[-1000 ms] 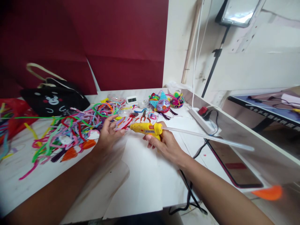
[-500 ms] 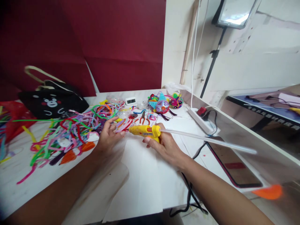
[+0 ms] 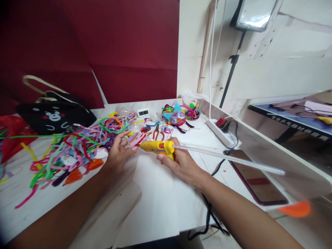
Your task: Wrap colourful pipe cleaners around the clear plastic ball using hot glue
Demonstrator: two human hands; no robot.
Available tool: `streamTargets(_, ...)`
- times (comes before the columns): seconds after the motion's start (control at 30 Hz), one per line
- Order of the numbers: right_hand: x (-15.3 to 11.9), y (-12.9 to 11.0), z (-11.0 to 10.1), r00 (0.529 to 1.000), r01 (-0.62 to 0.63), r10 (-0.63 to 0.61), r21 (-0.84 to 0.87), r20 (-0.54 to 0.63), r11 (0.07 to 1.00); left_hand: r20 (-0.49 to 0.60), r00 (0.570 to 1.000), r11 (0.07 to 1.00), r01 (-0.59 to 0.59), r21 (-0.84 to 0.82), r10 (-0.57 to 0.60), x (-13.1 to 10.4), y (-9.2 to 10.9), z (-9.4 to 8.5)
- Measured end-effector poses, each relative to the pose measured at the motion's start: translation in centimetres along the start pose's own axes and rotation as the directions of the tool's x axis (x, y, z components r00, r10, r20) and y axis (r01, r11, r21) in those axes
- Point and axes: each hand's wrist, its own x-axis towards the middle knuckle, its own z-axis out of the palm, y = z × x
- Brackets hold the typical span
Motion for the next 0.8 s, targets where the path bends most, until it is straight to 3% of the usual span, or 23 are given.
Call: streamTargets(0.8, -0.84, 0.31, 0.26, 0.997, 0.078, -0.077, -0.184, 0.016, 0.98, -0.019, 0.999, 0.999, -0.034, 0.033, 0.034, 0.16, -0.72, -0.08)
